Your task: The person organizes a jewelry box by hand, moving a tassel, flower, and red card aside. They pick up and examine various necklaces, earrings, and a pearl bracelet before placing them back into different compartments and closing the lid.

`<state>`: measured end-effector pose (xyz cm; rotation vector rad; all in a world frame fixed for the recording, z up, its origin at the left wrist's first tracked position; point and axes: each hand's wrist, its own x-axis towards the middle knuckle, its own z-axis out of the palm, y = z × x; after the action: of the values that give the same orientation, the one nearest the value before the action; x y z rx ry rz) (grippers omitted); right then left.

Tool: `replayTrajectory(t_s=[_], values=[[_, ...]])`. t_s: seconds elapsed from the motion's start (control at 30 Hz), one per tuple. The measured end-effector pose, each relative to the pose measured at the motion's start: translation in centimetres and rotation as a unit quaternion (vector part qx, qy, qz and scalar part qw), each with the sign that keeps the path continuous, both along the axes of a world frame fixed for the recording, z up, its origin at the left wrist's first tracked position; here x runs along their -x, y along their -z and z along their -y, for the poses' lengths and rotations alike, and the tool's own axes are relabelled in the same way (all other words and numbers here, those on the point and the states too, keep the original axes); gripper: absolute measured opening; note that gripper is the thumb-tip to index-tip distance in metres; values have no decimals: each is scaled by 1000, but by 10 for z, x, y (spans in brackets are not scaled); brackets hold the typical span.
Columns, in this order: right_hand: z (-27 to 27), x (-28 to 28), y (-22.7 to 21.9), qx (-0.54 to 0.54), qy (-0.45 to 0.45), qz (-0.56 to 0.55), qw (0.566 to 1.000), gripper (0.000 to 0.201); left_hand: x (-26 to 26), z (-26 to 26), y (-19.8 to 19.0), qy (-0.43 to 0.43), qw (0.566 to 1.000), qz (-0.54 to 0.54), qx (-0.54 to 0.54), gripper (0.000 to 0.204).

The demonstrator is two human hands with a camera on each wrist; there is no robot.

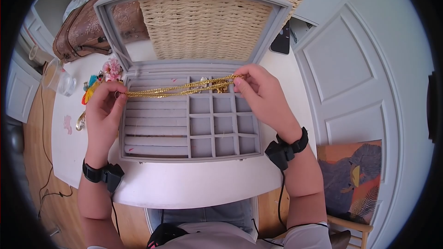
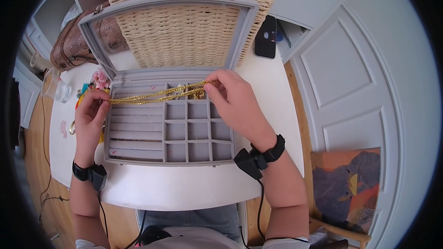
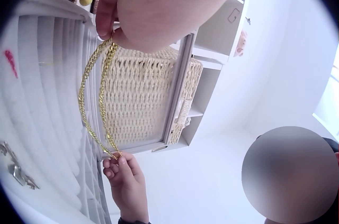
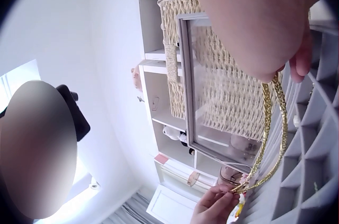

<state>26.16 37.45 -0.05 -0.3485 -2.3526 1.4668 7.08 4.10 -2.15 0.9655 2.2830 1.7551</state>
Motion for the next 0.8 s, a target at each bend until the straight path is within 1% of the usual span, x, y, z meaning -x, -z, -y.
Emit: replayTrajectory(t_s=[0.03, 0.1, 0.13, 0.2, 0.23, 0.27, 0.3, 0.33, 0.37, 0.4, 0.43, 0.47, 0.53, 0.57, 0.6, 0.67, 0.73, 0.77, 0.8], values=[[0, 0, 1, 0, -1, 0, 1000, 13, 0, -1, -1, 4, 1000, -13, 3, 13], [0, 2, 1, 106, -45, -44, 992, 14, -1, -1, -4, 5, 1000, -28, 6, 14], [2, 2, -2, 106, -46, -45, 992, 14, -2, -2, -7, 18, 999, -47, 7, 15], [10, 0, -10, 209, -95, -69, 971, 13, -5, -3, -12, 30, 997, -67, 9, 16], [13, -1, -11, 208, -97, -70, 971, 13, -8, -5, -15, 58, 997, -57, 1, 17], [17, -1, -12, 188, -124, -89, 970, 12, -11, -6, -19, 85, 995, -47, -6, 17], [22, -1, -13, 168, -151, -109, 968, 12, -17, -10, -26, 84, 995, -49, -5, 17], [27, -1, -13, 169, -152, -111, 967, 12, -25, -17, -33, 106, 993, -51, -6, 19], [32, -1, -12, 157, -173, -121, 965, 13, -34, -24, -41, 127, 990, -53, -8, 20], [38, -1, -11, 146, -193, -130, 961, 13, -42, -32, -50, 126, 991, -54, -8, 20], [44, -2, -8, 140, -199, -135, 960, 15, -50, -39, -60, 153, 977, -144, 22, 23], [50, -3, -11, 140, -202, -134, 960, 15, -57, -47, -68, 177, 955, -233, 52, 25], [59, -6, -17, 139, -242, -117, 953, 16, -68, -61, -75, 172, 957, -227, 56, 28], [61, -4, -8, 127, -246, -133, 952, 16, -73, -69, -79, 183, 966, -180, 34, 28], [64, -6, -9, 127, -247, -132, 951, 16, -77, -75, -82, 194, 972, -132, 12, 28], [67, -9, -10, 240, -196, -73, 948, 16, -79, -81, -85, 188, 972, -142, 2, 27], [61, -8, -14, 254, -197, -58, 945, 17, -78, -82, -83, 198, 964, -168, 55, 37], [56, -7, -15, 267, -196, -42, 943, 17, -77, -82, -82, 199, 964, -168, 56, 37], [53, -7, -15, 268, -197, -42, 942, 17, -76, -82, -80, 189, 971, -120, 85, 38]])
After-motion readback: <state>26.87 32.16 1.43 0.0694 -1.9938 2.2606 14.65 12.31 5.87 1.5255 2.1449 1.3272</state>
